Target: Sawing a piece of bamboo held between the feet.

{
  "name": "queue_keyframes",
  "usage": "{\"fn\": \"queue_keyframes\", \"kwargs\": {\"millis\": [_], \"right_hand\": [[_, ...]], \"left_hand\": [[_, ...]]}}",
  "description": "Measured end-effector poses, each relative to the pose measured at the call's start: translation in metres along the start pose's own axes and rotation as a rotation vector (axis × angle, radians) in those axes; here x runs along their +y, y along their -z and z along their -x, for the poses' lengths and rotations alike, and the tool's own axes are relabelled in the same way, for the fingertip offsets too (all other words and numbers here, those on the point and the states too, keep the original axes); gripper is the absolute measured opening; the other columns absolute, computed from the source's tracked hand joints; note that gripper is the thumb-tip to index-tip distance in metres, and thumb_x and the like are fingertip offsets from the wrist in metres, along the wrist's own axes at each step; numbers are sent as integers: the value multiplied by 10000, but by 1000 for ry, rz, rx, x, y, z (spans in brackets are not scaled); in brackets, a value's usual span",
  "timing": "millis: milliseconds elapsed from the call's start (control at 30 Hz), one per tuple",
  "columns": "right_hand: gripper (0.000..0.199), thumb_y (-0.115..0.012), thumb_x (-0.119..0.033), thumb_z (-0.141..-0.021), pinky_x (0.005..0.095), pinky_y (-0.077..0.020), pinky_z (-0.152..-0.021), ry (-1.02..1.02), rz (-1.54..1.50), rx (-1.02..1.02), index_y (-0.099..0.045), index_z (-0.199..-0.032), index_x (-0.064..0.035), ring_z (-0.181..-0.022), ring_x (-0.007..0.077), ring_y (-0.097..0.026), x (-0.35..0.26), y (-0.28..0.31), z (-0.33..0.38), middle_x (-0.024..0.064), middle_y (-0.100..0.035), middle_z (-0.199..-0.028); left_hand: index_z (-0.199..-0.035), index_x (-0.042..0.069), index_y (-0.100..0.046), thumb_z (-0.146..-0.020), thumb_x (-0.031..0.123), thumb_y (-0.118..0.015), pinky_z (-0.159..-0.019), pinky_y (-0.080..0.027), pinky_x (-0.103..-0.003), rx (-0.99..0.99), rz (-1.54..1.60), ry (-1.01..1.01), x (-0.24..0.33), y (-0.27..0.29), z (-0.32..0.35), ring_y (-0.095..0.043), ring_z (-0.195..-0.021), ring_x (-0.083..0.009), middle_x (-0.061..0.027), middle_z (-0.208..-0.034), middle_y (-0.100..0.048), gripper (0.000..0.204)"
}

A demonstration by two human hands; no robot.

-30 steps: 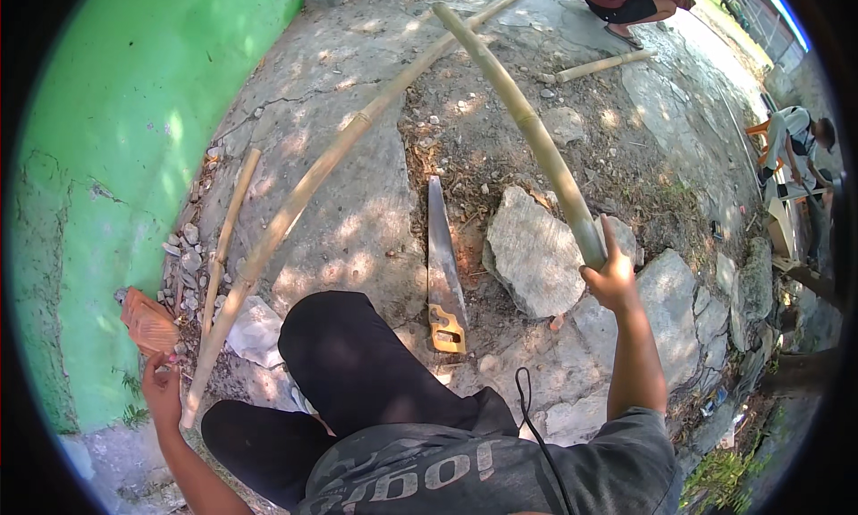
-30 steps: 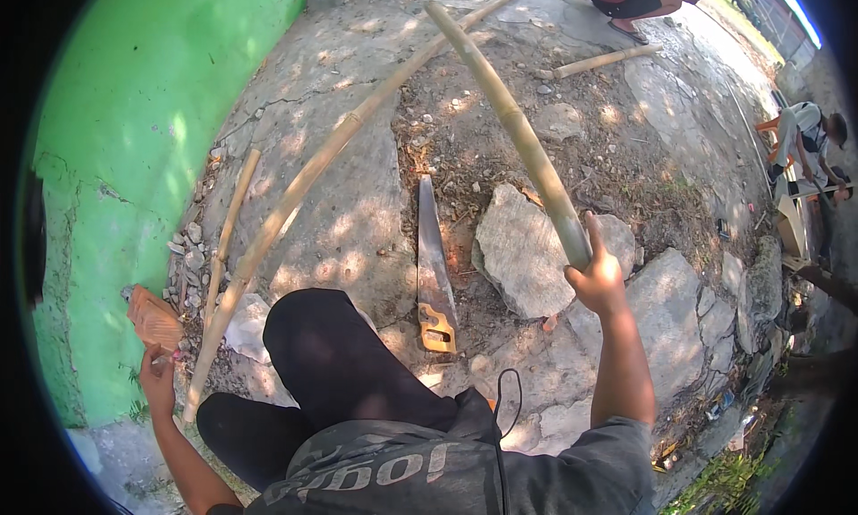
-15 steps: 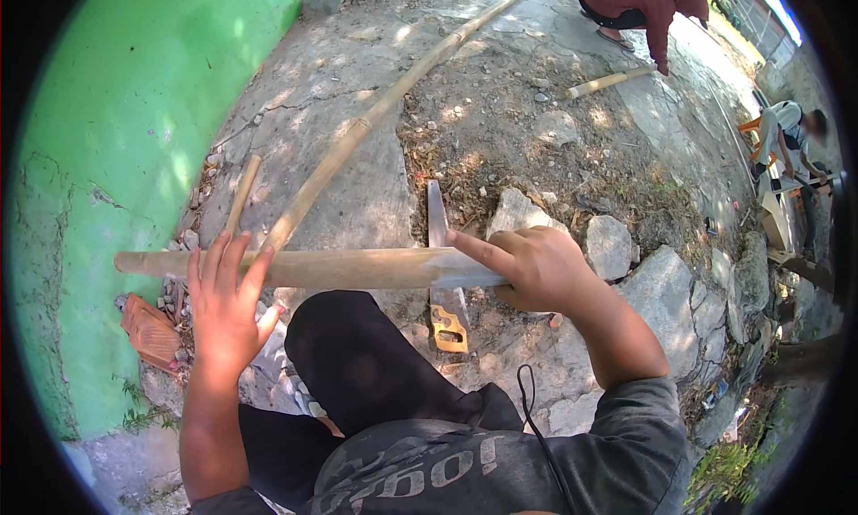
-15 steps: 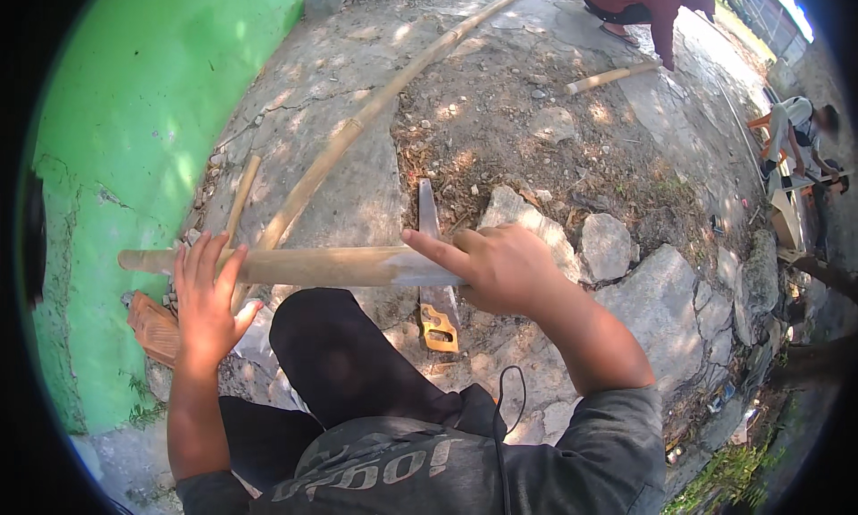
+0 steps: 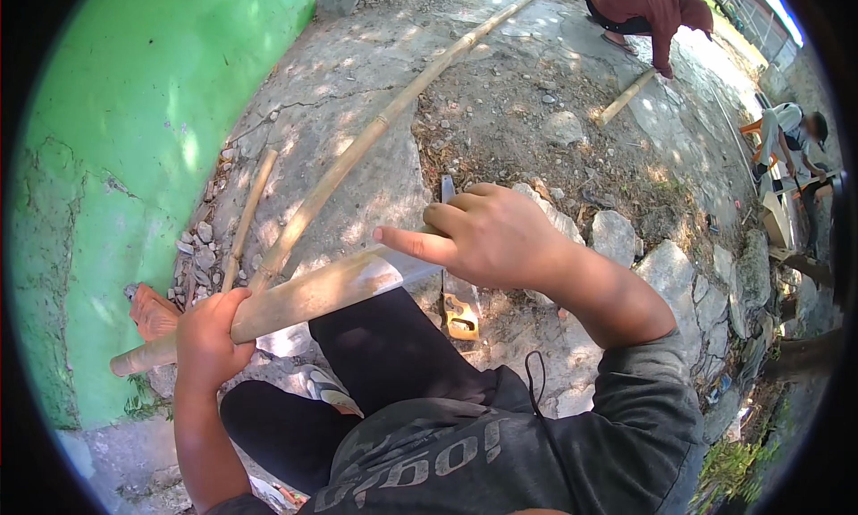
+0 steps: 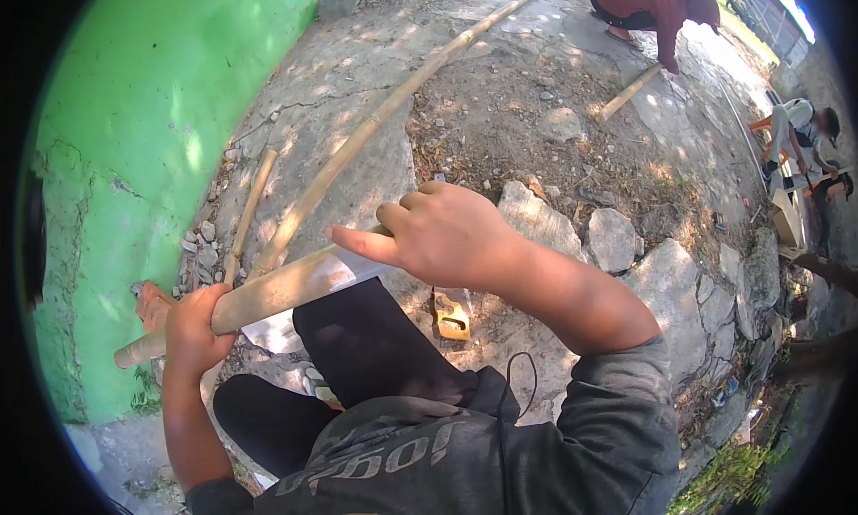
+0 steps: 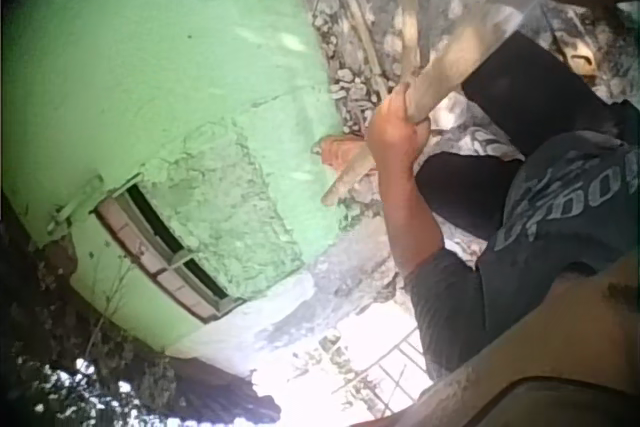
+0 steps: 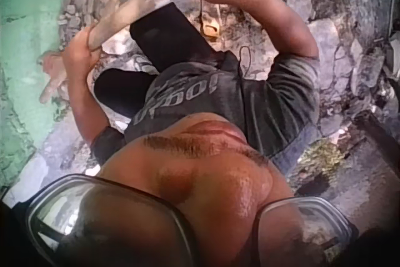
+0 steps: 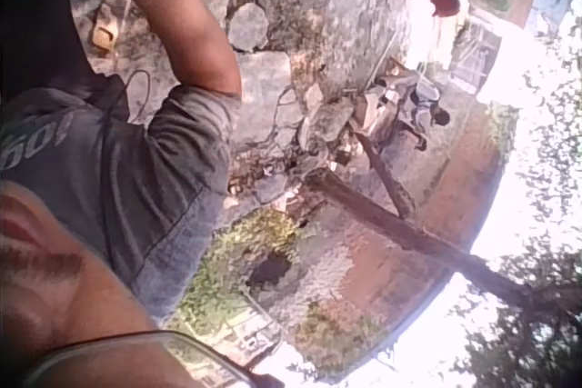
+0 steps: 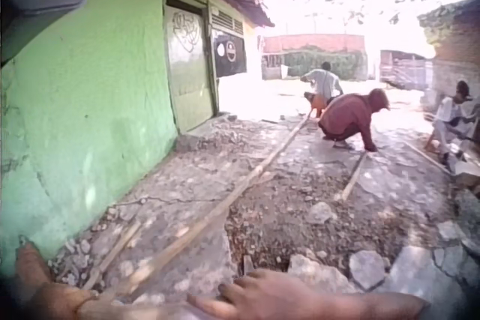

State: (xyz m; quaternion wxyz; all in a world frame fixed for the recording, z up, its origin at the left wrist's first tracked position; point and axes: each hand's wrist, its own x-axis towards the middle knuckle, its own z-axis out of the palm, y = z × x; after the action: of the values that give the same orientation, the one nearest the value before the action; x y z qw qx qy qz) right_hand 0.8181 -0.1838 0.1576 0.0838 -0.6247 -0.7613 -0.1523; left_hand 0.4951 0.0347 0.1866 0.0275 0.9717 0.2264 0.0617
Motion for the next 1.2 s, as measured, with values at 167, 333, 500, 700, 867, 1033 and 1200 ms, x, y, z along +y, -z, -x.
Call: {"fn": "queue_keyframes", "kwargs": {"millis": [167,333,500,700,867,1033,1200], "right_hand": [[863,-798,-442,-663,433,-472,-920,19,-94,219,-459,-1440,-284,-1099,320,-582,-28,34,-19,153,-563,-1228],[813,-767,-444,-787,455,-404,-1033,-141,-451,706,-449,-1448,-94,-1229,389,-501,-32,35,13,253,-464,-1363],[679,-661,-350,-941,442,-436,-1024,-866,-770,795,-364,-1494,-90,-1294,313,-469,-3,-21,93,211,-441,-1417],[827,-727,-500,-850,405,-452,-963,-1411,-617,704,-387,-1473,-74,-1195,310,-535,113,-109,193,225,-523,-1330],[920,-715,-584,-784,506,-461,-816,-1918,-818,652,-362,-1479,-96,-1000,232,-528,199,-180,224,93,-543,-1264],[971,-752,-561,-748,511,-449,-929,-2055,-549,553,-362,-1482,-57,-1225,300,-528,261,-262,278,154,-520,-1402],[973,-778,-571,-700,422,-394,-1060,-2105,-378,469,-465,-1379,51,-1273,341,-511,308,-291,324,237,-540,-1362]], "left_hand": [[-1088,71,-632,-568,63,-724,-768,-505,-445,88,-38,39,-18,28,48,-639,-864,-372,-143,-925,-665,529],[-1135,25,-620,-602,53,-707,-824,-513,-424,194,2,135,-55,45,116,-652,-913,-388,-190,-963,-675,540],[-1170,-33,-586,-677,62,-714,-807,-512,-391,281,218,408,-85,45,158,-670,-829,-308,-185,-897,-673,518],[-1166,-56,-565,-728,62,-709,-766,-502,-345,378,281,611,-138,33,182,-598,-768,-180,-125,-854,-639,476],[-1203,-45,-534,-780,50,-689,-774,-492,-329,351,245,714,-176,34,179,-584,-806,-170,-86,-914,-623,460],[-1292,-4,-511,-830,40,-672,-748,-477,-308,375,290,771,-183,22,141,-563,-799,-136,-54,-900,-600,491],[-1318,14,-512,-845,74,-674,-721,-469,-286,360,348,738,-245,-7,93,-551,-777,-124,-34,-897,-587,504]]}}
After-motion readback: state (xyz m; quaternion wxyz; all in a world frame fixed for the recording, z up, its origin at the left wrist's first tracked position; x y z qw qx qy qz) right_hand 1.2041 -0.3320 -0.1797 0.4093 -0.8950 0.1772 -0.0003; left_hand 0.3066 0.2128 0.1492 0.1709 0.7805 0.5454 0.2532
